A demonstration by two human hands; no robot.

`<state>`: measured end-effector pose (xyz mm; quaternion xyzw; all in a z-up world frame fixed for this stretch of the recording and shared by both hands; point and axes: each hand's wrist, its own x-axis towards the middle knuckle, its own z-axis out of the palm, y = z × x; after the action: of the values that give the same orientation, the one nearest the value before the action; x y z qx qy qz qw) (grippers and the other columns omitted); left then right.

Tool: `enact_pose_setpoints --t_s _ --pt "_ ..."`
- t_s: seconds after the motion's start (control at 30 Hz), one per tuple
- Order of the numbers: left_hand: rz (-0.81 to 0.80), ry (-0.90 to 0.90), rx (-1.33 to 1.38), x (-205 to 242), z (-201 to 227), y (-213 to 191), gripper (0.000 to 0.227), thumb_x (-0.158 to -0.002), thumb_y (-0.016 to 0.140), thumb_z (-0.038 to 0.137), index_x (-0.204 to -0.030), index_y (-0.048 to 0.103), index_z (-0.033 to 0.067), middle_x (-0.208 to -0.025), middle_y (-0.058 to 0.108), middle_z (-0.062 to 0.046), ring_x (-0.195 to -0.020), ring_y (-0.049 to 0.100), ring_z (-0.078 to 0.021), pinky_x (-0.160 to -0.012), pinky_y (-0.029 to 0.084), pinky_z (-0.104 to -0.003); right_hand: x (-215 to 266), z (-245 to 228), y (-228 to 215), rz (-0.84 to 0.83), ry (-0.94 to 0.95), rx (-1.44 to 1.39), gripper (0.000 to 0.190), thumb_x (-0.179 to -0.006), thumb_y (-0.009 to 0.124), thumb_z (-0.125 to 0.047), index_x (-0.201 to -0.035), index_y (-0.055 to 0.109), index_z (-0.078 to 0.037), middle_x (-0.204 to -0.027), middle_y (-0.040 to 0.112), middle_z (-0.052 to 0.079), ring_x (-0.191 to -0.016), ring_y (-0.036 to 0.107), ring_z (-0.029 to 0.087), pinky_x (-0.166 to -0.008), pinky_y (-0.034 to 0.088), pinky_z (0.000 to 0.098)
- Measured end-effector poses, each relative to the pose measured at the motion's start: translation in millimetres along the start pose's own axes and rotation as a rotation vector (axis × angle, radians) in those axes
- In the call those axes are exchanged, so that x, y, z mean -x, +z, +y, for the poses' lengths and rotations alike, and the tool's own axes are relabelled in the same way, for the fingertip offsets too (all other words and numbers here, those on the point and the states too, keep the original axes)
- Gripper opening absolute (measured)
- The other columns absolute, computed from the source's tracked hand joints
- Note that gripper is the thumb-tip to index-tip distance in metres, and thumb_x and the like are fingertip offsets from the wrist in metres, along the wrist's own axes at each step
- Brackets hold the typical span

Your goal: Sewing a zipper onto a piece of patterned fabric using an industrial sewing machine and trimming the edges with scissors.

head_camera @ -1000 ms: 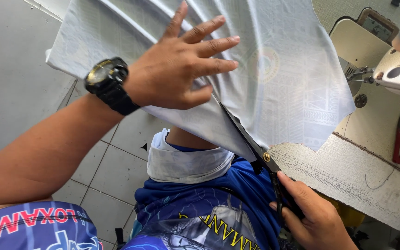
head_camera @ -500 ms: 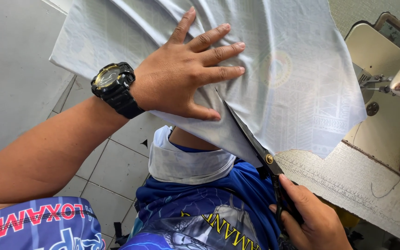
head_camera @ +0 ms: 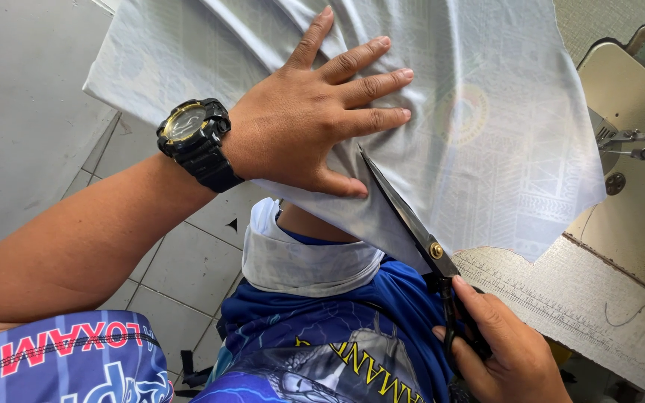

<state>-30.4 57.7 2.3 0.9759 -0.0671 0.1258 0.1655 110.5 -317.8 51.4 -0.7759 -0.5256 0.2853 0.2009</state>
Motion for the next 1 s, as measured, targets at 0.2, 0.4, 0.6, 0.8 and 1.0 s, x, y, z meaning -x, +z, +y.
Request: enact_pose_setpoints --t_s 0.2,0.4,0.6,0.8,1.0 --pt "0.005 -0.006 -0.01 0 0 2 0.09 -0.082 0.074 0.074 -0.149 0.061 0.0161 -0.161 0.047 -0.013 -0.151 0.032 -0.0393 -0.112 0.011 -0.077 -3 3 -4 -0.052 -0.06 0.037 0.066 -0.084 0.068 -0.013 -0.148 0.049 -0.005 -0.119 0.072 0.009 -0.095 0.075 0.015 -0.078 0.06 0.0259" --pt "0.021 0.008 -0.019 1 -1 3 0.09 -0.082 0.074 0.074 -0.148 0.063 0.0139 -0.16 0.049 -0.014 -0.15 0.034 -0.0407 -0.112 0.011 -0.077 -2 -10 -6 0.031 0.074 0.063 0.068 -0.077 0.079 -0.017 -0.141 0.06 -0.011 -0.099 0.074 -0.001 -0.074 0.069 0.007 -0.069 0.055 0.0208" --pt "0.005 0.003 -0.05 0 0 3 0.092 -0.081 0.072 0.077 -0.15 0.062 0.0158 -0.161 0.047 -0.013 -0.151 0.033 -0.0393 -0.112 0.013 -0.076 -4 -3 -5 0.004 0.001 0.047 0.068 -0.081 0.076 -0.016 -0.145 0.055 -0.008 -0.106 0.074 0.003 -0.076 0.07 0.009 -0.068 0.057 0.0225" --pt "0.003 0.005 -0.032 0 0 4 0.092 -0.082 0.073 0.075 -0.15 0.061 0.0147 -0.161 0.046 -0.013 -0.151 0.031 -0.0392 -0.113 0.011 -0.076 -2 6 -9 -0.066 -0.032 0.049 0.066 -0.086 0.066 -0.015 -0.149 0.049 -0.007 -0.121 0.072 0.007 -0.099 0.075 0.014 -0.08 0.058 0.0255" --pt "-0.009 0.013 -0.016 -6 4 6 0.092 -0.081 0.073 0.075 -0.15 0.06 0.0145 -0.16 0.047 -0.014 -0.151 0.031 -0.0412 -0.113 0.009 -0.076 0 13 -11 -0.063 -0.06 0.016 0.068 -0.085 0.067 -0.013 -0.15 0.048 -0.006 -0.128 0.071 0.008 -0.112 0.073 0.016 -0.093 0.054 0.0261"
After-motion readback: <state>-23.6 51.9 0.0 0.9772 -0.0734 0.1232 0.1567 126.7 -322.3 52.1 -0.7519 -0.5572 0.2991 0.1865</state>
